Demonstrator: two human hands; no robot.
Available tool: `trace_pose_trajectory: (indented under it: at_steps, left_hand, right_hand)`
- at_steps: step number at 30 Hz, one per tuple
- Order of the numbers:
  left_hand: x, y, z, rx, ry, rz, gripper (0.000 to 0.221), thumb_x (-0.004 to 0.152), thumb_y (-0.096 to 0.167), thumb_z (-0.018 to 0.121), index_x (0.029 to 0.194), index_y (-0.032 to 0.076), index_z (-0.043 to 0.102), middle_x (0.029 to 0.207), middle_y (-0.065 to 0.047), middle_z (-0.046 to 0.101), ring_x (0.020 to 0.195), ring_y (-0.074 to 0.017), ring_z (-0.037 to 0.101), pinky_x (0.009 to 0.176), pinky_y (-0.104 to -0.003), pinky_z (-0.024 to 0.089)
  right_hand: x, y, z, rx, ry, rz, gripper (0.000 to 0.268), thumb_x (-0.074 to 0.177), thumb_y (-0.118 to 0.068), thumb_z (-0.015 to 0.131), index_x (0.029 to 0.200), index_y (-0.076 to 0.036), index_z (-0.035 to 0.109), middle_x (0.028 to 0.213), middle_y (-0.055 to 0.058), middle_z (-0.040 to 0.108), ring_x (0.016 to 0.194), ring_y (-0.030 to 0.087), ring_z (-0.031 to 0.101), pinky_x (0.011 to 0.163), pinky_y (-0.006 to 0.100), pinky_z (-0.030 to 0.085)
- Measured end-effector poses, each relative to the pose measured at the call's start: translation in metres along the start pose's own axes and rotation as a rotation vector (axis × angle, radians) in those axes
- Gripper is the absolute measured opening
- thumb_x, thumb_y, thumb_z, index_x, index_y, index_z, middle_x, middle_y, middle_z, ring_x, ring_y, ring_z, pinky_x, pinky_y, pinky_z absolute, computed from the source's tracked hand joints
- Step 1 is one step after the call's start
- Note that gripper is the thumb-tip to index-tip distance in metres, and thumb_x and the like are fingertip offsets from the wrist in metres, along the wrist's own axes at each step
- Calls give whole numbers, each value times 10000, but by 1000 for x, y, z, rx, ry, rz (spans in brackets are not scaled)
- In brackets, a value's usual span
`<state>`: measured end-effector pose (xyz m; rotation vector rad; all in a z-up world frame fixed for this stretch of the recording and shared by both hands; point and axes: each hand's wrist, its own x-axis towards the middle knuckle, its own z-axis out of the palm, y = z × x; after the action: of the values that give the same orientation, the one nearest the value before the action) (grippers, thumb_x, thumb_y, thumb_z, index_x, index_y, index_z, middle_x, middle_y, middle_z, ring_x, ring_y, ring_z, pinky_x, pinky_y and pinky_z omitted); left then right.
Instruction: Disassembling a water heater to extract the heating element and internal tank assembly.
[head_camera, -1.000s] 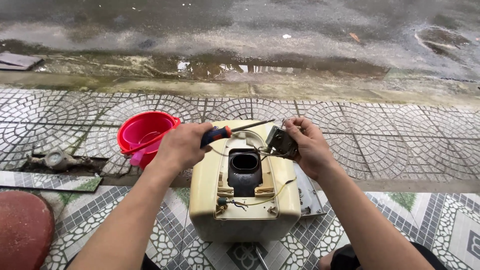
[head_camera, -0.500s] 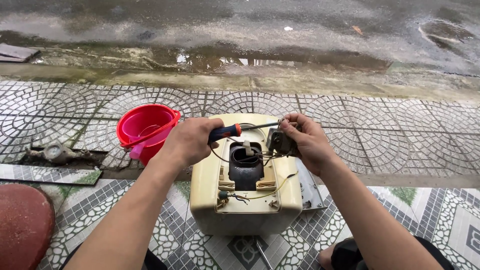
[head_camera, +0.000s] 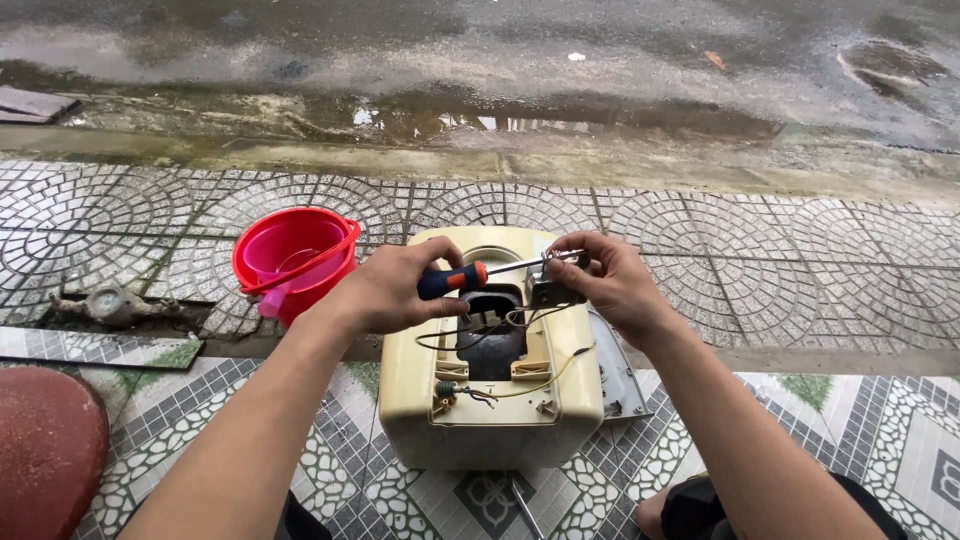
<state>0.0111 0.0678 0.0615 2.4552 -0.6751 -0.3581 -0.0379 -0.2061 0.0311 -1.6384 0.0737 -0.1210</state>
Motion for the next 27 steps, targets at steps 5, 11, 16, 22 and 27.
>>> trace_pose_trajectory:
  at_steps: [5,11,16,22,27]
  left_hand:
    - [9,-15,3,-83,45,2,513,718,540,859,1093,227,701,989,-99,777,992,-309,718,873,-411,562]
    - [8,-22,6,-92,47,25,398,730,470,841,1001,185,786,906,-125,768,938,-319,715,834,-412,567]
    - [7,-17,-1,-64,-3,-19,365,732,475,818,994,221,834,870,-111,765,904,-282,716,818,-388,570]
    - [9,-16,-3,-53,-62,-69,362,740,454,808,1014,221,845,892,-89,779,924,-247,720,817,-352,574]
    - [14,-17,5,42,-102,-30,387,720,461,828,1039,243,839,951,-94,789,991,-297,735,849,-386,586]
  right_hand:
    - [8,4,-9,-130,-33,-63,312,817,-130,870,1079,-20,740,944,81,687,896,169,704,802,323,624]
    - [14,15,-20,-349,-115,-119,240,804,-166,881,986,-39,789,1026,76,705,910,174,686,870,402,604]
    - [15,20,-18,-461,-163,-117,210,833,-179,850,1003,-65,804,1014,82,735,927,190,689,905,428,594]
    - [17,25,-17,-738,-235,-130,264,851,-293,836,1052,-128,790,986,60,767,984,244,732,980,456,561]
    - [11,13,-7,-969,-351,-113,262,865,-311,798,1057,-134,780,974,84,801,1027,297,741,990,483,550]
